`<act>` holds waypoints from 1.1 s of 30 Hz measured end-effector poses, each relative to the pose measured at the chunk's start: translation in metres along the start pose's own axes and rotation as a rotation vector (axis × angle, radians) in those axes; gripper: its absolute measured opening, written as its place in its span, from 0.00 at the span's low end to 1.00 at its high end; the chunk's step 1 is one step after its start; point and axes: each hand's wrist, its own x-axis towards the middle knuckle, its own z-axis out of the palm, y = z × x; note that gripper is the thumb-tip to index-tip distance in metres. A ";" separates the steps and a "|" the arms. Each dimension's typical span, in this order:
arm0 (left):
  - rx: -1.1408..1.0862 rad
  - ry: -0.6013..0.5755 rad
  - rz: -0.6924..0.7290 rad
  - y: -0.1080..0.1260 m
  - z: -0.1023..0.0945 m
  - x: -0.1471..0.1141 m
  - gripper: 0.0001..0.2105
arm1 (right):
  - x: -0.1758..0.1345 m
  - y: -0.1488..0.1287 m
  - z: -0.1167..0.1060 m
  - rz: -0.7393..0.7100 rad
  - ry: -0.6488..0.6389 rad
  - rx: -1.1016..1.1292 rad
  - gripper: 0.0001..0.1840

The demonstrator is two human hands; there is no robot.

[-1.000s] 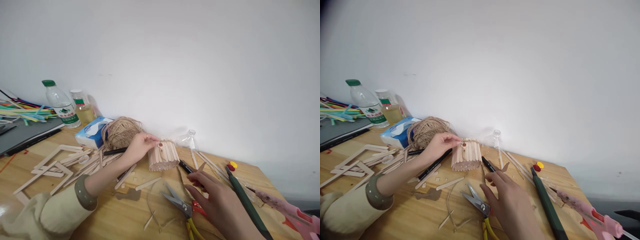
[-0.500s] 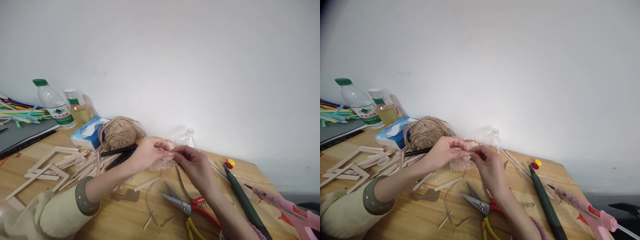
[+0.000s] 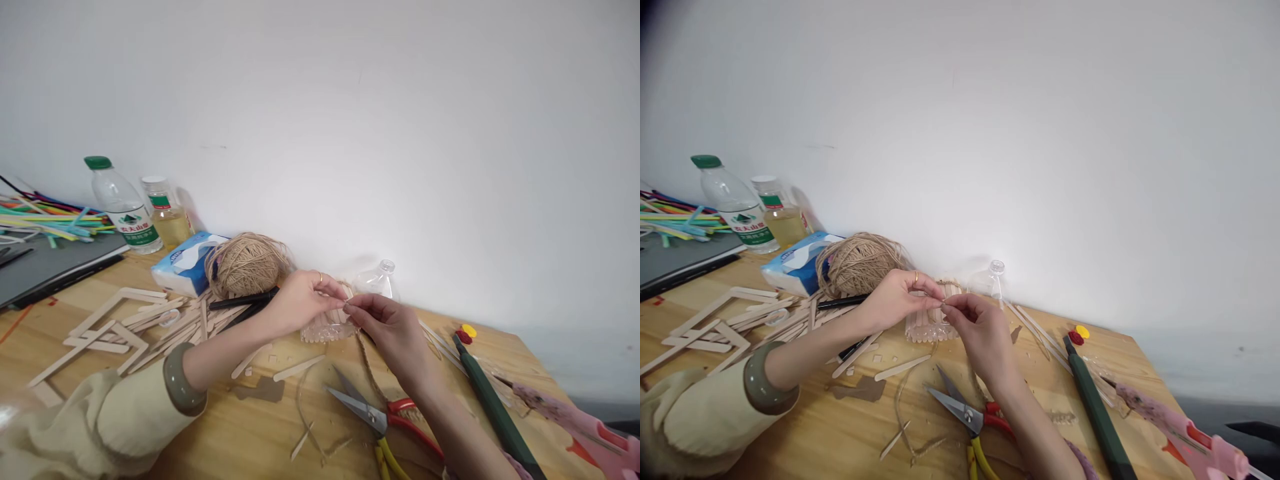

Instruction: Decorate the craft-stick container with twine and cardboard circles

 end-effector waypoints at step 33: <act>-0.199 -0.194 -0.182 -0.022 -0.022 -0.006 0.12 | -0.015 0.020 0.014 -0.366 0.151 -0.337 0.06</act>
